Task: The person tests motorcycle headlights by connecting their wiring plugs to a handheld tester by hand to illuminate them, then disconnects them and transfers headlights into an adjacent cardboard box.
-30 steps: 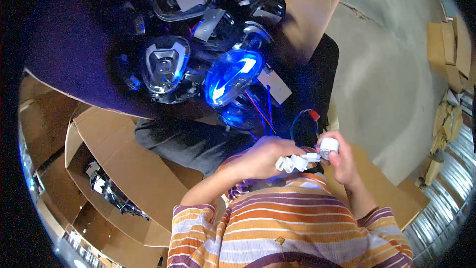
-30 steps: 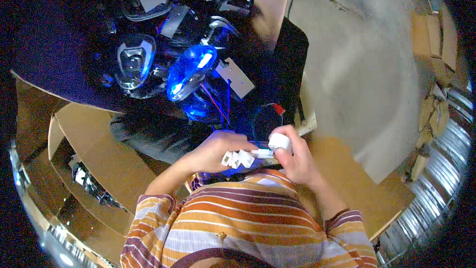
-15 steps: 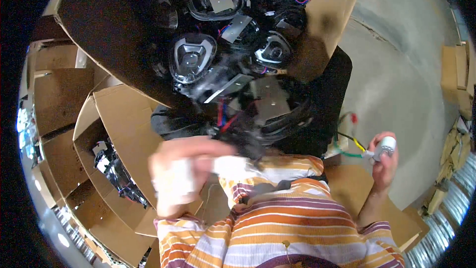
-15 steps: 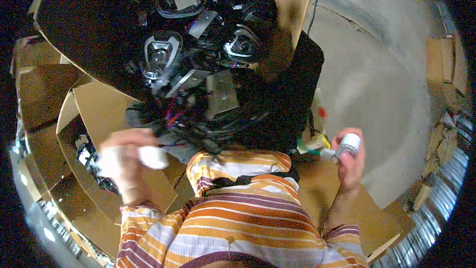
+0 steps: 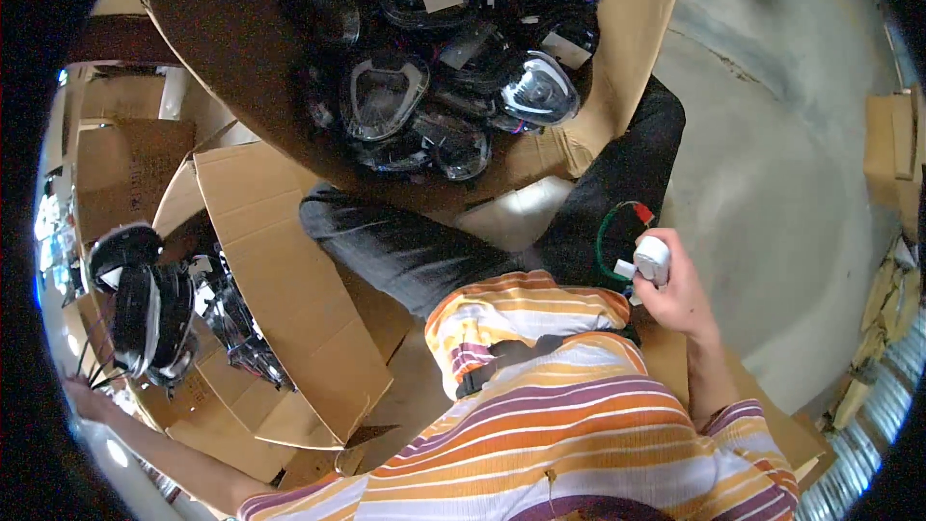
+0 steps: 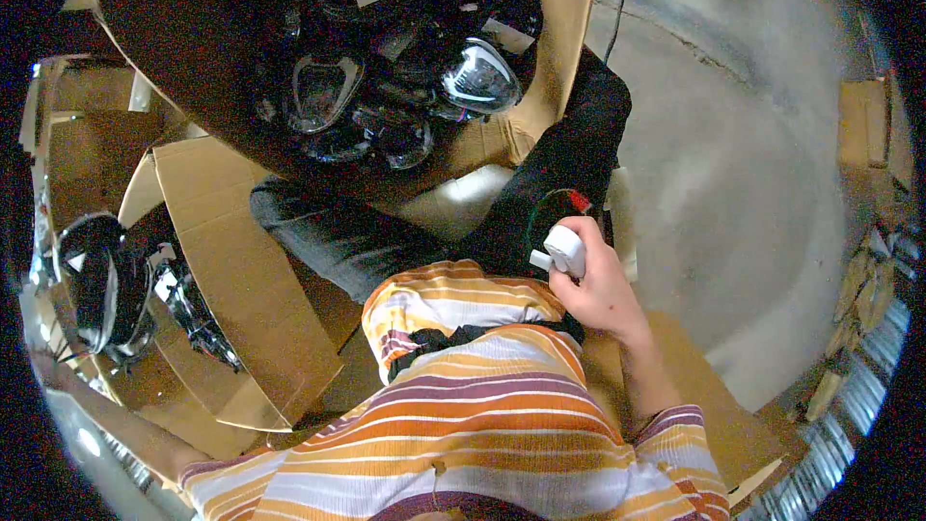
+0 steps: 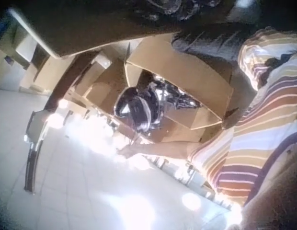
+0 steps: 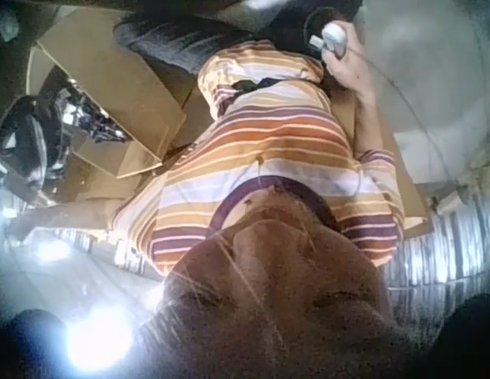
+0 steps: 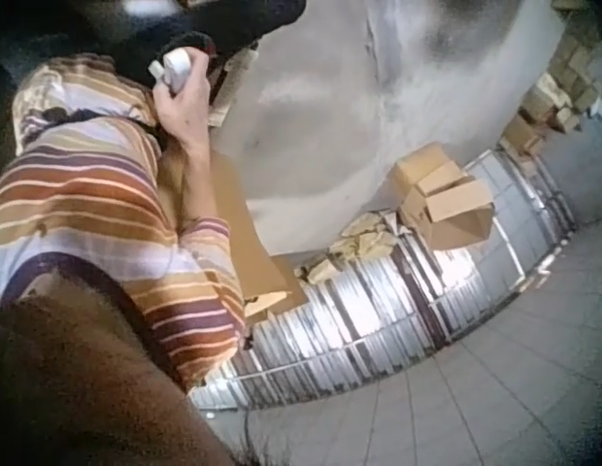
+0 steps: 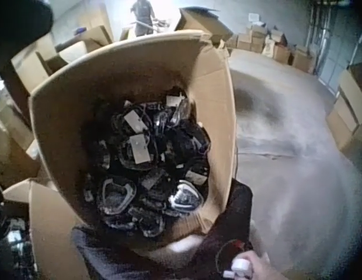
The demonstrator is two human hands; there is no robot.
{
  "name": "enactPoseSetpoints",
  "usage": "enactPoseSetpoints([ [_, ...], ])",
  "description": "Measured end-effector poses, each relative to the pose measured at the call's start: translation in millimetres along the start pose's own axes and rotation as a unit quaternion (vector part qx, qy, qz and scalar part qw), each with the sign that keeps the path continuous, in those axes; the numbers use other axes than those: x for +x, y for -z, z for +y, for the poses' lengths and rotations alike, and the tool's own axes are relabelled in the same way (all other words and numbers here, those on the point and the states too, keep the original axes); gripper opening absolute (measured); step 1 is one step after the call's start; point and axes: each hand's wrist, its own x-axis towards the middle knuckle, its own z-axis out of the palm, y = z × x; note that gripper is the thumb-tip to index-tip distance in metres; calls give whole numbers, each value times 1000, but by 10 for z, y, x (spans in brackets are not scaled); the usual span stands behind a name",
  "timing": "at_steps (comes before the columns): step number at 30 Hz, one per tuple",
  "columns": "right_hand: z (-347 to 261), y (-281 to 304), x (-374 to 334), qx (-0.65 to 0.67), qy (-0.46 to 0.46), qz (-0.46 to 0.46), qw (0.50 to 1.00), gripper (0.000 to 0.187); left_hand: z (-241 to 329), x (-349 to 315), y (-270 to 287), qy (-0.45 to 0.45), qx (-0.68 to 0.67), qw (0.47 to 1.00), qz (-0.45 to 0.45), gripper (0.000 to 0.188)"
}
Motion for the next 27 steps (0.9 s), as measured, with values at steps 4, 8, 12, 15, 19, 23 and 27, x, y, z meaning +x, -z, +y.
enactPoseSetpoints([
  [4, 44, 18, -8, -16, -18, -28, 999, 31, -185, -204, -434, -10, 141, 990, 9, 25],
  [8, -107, -255, -20, -93, -1, -26, 995, 31, -641, -1804, -1806, 7, 495, 853, -166, 37],
  [12, -208, -302, -10, -170, -4, 25, 985, 30, 689, -2552, -2634, 55, 460, 822, -331, 65],
  [15, -278, -376, 75, -136, -22, -3, 991, 28, 2259, -3062, -2674, -87, 192, 969, -128, 51],
  [19, -331, -252, 124, -120, -56, -14, 991, 34, 4173, -4605, -3669, -44, -150, 883, -443, 17],
  [23, -506, -223, 76, -91, -29, -24, 995, 35, 4773, -5501, -4376, -126, -324, 749, -563, 20],
  [27, -320, -233, 104, -91, -57, -10, 994, 33, 4845, -6172, -5115, -133, -212, 699, -670, 40],
])
